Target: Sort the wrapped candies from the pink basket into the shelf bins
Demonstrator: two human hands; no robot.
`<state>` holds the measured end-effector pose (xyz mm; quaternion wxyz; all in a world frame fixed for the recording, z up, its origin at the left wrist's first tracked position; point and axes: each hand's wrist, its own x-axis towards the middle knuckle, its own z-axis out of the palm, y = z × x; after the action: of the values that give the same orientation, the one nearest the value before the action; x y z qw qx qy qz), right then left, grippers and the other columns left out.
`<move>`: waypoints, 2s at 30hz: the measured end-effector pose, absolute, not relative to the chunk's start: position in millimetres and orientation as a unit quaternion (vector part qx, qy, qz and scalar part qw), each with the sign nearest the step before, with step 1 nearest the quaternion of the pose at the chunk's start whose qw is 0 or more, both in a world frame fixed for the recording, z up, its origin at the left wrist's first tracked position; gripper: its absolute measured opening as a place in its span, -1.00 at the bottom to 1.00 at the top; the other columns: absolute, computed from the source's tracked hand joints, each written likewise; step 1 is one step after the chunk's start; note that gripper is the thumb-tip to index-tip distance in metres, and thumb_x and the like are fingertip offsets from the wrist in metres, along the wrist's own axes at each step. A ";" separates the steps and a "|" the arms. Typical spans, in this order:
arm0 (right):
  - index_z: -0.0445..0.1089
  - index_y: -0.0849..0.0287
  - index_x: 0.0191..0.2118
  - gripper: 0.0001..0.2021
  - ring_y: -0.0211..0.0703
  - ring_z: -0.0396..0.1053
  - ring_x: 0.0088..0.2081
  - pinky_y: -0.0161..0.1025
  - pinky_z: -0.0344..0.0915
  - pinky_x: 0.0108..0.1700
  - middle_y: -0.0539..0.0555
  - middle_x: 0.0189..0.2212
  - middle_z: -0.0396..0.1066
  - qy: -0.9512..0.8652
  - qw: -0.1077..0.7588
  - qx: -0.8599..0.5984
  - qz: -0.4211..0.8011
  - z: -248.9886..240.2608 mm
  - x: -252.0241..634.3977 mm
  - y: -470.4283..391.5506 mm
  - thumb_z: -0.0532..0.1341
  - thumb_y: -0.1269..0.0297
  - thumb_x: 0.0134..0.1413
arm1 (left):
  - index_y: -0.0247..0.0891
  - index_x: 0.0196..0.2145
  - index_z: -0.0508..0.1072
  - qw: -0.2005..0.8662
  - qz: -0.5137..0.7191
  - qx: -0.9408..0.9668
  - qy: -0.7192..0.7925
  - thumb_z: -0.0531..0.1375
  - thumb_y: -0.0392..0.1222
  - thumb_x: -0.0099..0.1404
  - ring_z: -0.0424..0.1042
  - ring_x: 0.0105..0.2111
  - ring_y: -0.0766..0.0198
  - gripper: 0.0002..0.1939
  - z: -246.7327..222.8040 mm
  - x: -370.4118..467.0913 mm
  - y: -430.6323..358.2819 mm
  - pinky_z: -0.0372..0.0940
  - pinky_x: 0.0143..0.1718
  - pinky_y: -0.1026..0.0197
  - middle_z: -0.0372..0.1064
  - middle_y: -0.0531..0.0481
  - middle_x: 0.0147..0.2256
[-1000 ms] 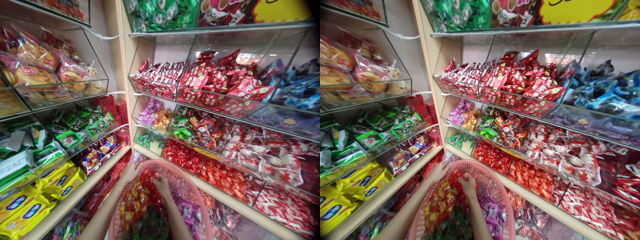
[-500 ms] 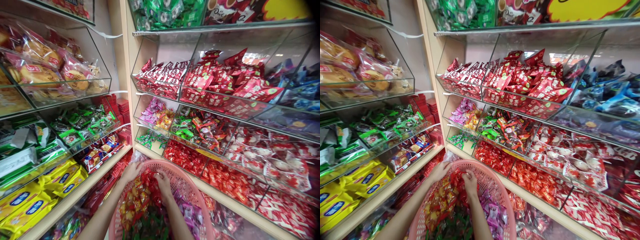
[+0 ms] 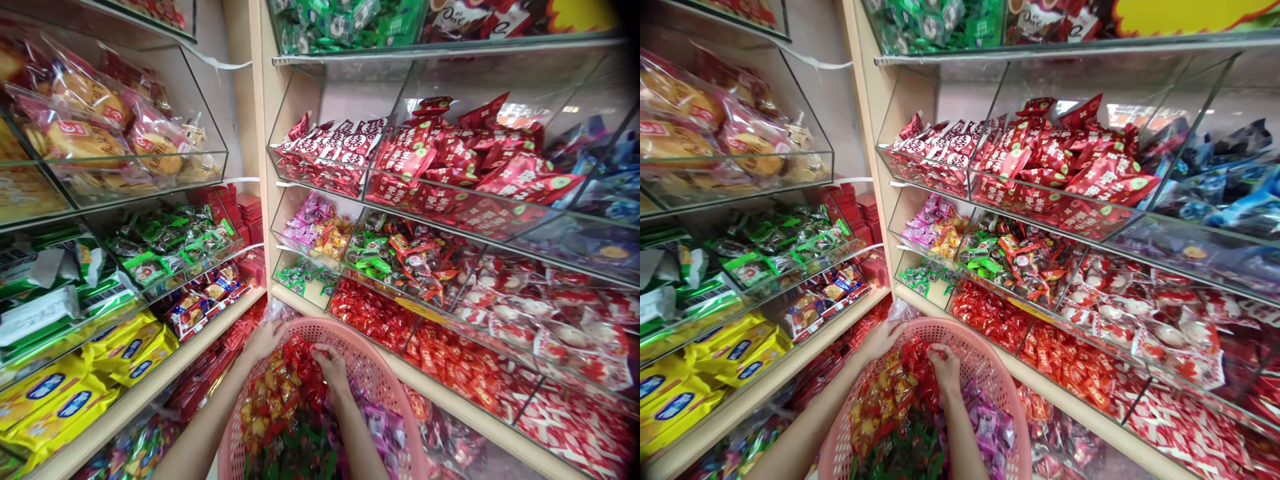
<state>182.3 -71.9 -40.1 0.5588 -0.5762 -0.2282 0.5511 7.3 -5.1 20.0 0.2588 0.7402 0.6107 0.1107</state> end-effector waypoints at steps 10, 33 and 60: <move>0.41 0.10 -0.42 -0.76 -0.15 0.36 -0.29 -0.21 0.22 -0.12 -0.01 -0.42 0.44 -0.355 0.577 -0.621 0.394 -53.1 175.7 -64.6 0.32 0.28 -0.39 | -0.21 -0.26 0.43 0.255 0.131 0.761 0.583 -0.17 0.11 0.27 0.39 -0.22 0.23 -0.51 13.8 5.7 -2.6 0.17 -0.20 0.28 0.44 -0.07 -0.27; 0.34 0.11 -0.42 -0.75 -0.25 0.35 -0.36 -0.31 0.34 -0.33 -0.04 -0.43 0.39 -0.127 0.640 -0.513 0.557 -27.3 203.1 -67.5 0.31 0.28 -0.39 | -0.18 -0.20 0.43 0.260 0.116 0.752 0.595 -0.13 0.08 0.27 0.38 -0.17 0.19 -0.56 16.1 5.9 -3.3 0.17 -0.18 0.25 0.44 -0.07 -0.22; 0.24 0.19 -0.26 -0.60 -0.25 0.26 -0.65 -0.31 0.20 -0.62 -0.08 -0.63 0.28 -0.465 0.514 -0.605 0.391 -7.3 205.6 -27.8 0.18 -0.02 -0.16 | -0.17 -0.26 0.42 0.249 0.140 0.767 0.575 -0.17 0.14 0.26 0.40 -0.26 0.24 -0.52 4.1 1.5 1.6 0.16 -0.26 0.29 0.44 -0.04 -0.30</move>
<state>205.6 -27.8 -7.3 0.5142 -0.6049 -0.4653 0.3913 1.5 1.6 4.1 0.2493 0.7668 0.5746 0.1401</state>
